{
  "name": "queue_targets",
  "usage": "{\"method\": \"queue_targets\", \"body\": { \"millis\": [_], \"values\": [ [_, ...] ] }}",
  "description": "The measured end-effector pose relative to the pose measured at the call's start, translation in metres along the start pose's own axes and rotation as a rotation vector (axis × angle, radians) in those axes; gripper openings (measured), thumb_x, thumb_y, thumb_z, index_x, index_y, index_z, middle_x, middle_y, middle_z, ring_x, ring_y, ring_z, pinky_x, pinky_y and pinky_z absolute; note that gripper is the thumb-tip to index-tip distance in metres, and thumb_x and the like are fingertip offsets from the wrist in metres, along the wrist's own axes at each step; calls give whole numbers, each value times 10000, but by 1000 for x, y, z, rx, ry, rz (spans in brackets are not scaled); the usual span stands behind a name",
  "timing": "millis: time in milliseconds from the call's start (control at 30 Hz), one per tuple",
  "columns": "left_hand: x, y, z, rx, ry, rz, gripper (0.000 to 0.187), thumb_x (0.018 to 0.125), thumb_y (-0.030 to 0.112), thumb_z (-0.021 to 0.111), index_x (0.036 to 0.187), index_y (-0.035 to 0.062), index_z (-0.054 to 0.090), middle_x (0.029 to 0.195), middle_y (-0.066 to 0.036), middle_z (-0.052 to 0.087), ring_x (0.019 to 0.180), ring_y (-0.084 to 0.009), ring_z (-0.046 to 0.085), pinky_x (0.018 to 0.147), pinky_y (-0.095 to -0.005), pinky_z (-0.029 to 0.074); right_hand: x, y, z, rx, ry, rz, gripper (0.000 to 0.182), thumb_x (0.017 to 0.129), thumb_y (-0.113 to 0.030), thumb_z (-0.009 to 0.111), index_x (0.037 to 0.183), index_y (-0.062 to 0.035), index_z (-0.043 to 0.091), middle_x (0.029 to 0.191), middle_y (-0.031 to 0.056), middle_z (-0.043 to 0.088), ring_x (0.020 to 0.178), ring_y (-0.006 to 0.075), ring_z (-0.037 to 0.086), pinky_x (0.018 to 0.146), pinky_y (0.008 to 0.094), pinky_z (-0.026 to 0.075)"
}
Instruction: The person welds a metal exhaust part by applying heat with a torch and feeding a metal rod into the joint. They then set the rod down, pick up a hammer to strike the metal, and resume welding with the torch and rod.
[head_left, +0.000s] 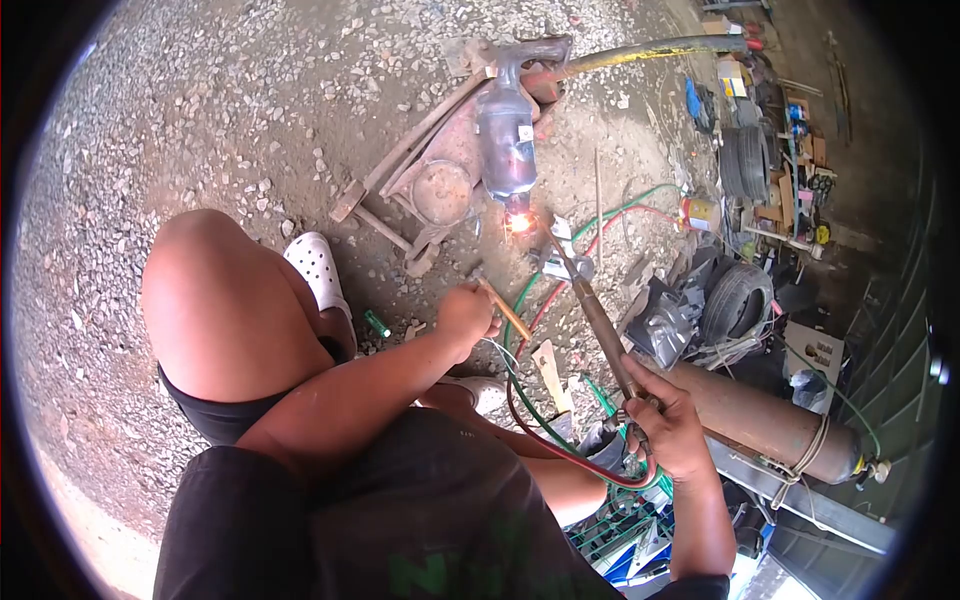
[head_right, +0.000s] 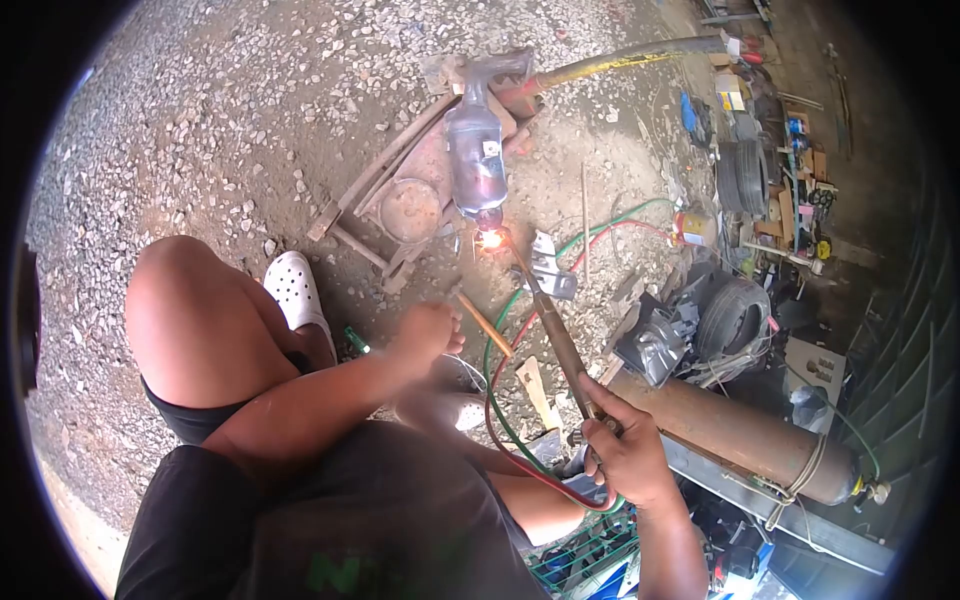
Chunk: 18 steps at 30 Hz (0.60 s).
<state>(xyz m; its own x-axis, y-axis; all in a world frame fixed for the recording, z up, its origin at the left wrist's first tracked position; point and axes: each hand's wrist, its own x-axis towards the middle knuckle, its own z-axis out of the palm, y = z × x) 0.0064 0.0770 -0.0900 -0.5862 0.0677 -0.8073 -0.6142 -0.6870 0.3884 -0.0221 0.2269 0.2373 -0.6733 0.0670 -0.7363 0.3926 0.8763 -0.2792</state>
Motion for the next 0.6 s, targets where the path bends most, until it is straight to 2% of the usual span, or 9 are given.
{"method": "queue_targets", "body": {
  "millis": [67,200,267,600],
  "values": [
    [1,-1,0,22,-2,-2,285,1109,179,546,1045,-50,705,889,-139,726,745,-259,770,650,-382,675,1,7,1,143,-27,10,591,1066,9,614,1645,-95,561,793,21,690,519,94,615,448,254,475],
    [3,-2,0,59,-18,-26,275,1107,167,543,1052,-49,704,900,-139,727,750,-263,774,649,-382,678,5,29,6,337,-30,-6,572,1071,-2,623,1633,-99,577,813,27,688,530,92,622,443,248,483],
    [7,-6,-1,44,-16,-17,266,1104,161,548,1056,-48,704,909,-140,729,753,-268,779,649,-383,681,5,38,9,412,-18,-32,578,1067,12,614,1634,-92,573,877,41,700,540,102,639,443,246,487],
    [7,-6,1,15,-6,-67,273,1114,197,582,1074,-37,718,934,-151,744,767,-283,790,648,-388,686,7,59,24,501,-13,-43,569,1070,11,608,1629,-96,578,913,66,736,547,106,652,453,250,517]
  ]
}}
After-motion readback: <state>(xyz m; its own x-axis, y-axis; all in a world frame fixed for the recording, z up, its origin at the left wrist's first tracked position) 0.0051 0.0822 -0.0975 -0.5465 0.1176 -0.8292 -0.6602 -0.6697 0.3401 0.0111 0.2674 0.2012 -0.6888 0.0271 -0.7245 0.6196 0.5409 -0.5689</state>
